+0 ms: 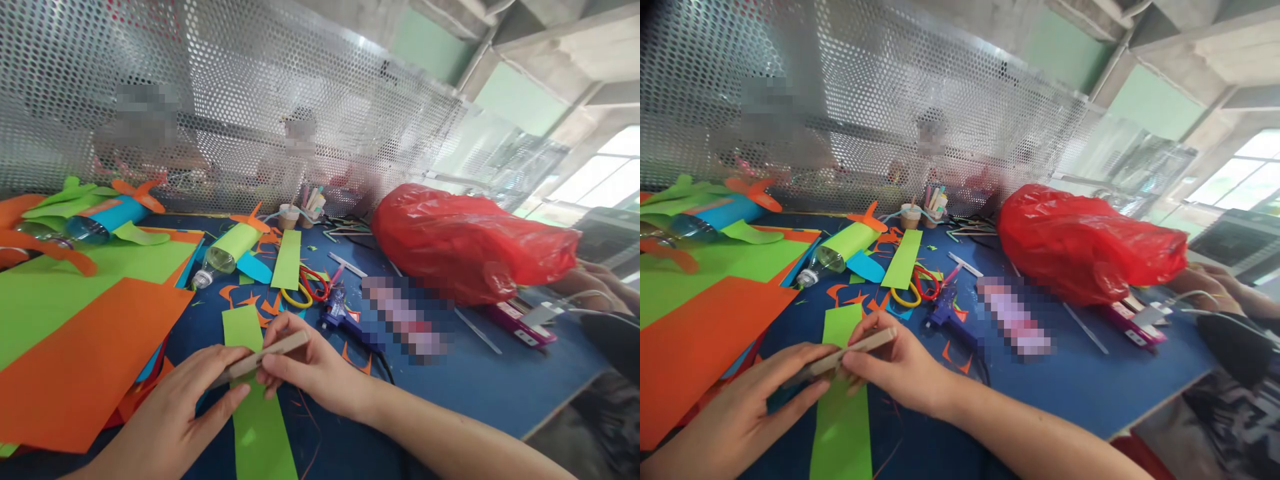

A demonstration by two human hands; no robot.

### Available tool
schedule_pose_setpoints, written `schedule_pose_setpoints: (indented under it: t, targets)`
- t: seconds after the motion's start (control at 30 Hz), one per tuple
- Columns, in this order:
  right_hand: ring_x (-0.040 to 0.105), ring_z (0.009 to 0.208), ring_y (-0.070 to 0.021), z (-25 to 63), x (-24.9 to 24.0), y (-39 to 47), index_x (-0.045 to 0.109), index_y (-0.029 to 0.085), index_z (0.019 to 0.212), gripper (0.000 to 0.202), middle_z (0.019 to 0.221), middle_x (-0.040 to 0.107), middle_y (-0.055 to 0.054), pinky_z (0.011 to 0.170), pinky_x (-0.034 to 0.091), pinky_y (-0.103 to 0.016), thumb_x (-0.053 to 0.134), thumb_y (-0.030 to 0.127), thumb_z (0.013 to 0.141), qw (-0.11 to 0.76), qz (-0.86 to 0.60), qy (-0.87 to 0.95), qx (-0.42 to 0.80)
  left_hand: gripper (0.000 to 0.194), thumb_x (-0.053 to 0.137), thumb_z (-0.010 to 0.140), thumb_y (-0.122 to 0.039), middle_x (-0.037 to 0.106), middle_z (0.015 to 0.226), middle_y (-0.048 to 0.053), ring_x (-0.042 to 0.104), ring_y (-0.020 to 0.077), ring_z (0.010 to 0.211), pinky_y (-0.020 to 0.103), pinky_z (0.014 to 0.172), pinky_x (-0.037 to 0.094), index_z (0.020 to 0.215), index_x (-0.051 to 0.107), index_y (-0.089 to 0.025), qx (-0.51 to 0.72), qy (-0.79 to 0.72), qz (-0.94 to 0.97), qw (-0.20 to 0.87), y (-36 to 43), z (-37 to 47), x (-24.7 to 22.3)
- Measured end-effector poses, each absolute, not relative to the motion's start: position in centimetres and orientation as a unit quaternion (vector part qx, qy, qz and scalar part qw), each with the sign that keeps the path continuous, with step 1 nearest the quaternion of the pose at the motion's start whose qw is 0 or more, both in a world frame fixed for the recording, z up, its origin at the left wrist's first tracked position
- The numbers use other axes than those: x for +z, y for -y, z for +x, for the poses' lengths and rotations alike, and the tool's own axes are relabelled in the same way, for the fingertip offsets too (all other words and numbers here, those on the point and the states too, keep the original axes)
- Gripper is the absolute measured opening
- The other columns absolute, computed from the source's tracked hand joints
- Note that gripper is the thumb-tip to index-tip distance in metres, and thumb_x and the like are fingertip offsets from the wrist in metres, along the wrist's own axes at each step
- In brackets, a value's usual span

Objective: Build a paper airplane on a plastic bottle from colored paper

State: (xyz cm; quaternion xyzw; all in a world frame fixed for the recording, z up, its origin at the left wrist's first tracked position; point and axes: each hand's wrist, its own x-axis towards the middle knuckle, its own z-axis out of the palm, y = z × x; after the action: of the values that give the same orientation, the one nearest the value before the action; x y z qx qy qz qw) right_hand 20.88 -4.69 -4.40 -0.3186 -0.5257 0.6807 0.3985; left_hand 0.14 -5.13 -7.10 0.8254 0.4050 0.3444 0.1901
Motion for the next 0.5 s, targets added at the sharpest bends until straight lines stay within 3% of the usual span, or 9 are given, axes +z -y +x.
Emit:
schedule_pose_setpoints:
  t: [0.2,0.37,0.5]
  targets:
    - [0.035,0.050,-0.0040,20.8,-4.0,5.5,0.045,0.019,0.076,0.039,0.061,0.045,0.010,0.046,0.027,-0.019,0.079,0.038,0.071,0.364,-0.331,0.594,0.637,0.028,0.043,0.094,-0.034,0.075,0.105,0.000,0.071,0.0225,0.092,0.026,0.081,0.057,0.113,0.064,-0.032,0.328,-0.298,0.887,0.126,5.8,0.6,-6.9]
    - [0.035,0.048,-0.0039,20.2,-4.1,5.6,0.044,0.020,0.072,0.044,0.058,0.046,0.010,0.043,0.024,-0.019,0.084,0.036,0.065,0.391,-0.322,0.568,0.649,0.029,0.036,0.097,-0.031,0.074,0.082,0.002,0.071,0.0210,0.075,0.026,0.065,0.058,0.093,0.065,-0.027,0.282,-0.299,0.901,0.143,6.1,1.9,-5.7]
    - [0.033,0.045,-0.0029,20.2,-3.9,5.5,0.045,0.019,0.068,0.044,0.056,0.046,0.012,0.041,0.023,-0.018,0.086,0.033,0.063,0.429,-0.311,0.547,0.648,0.036,0.024,0.101,-0.030,0.071,0.078,0.000,0.070,0.0172,0.069,0.023,0.061,0.057,0.091,0.058,-0.024,0.340,-0.275,0.885,0.162,5.7,2.8,-5.8]
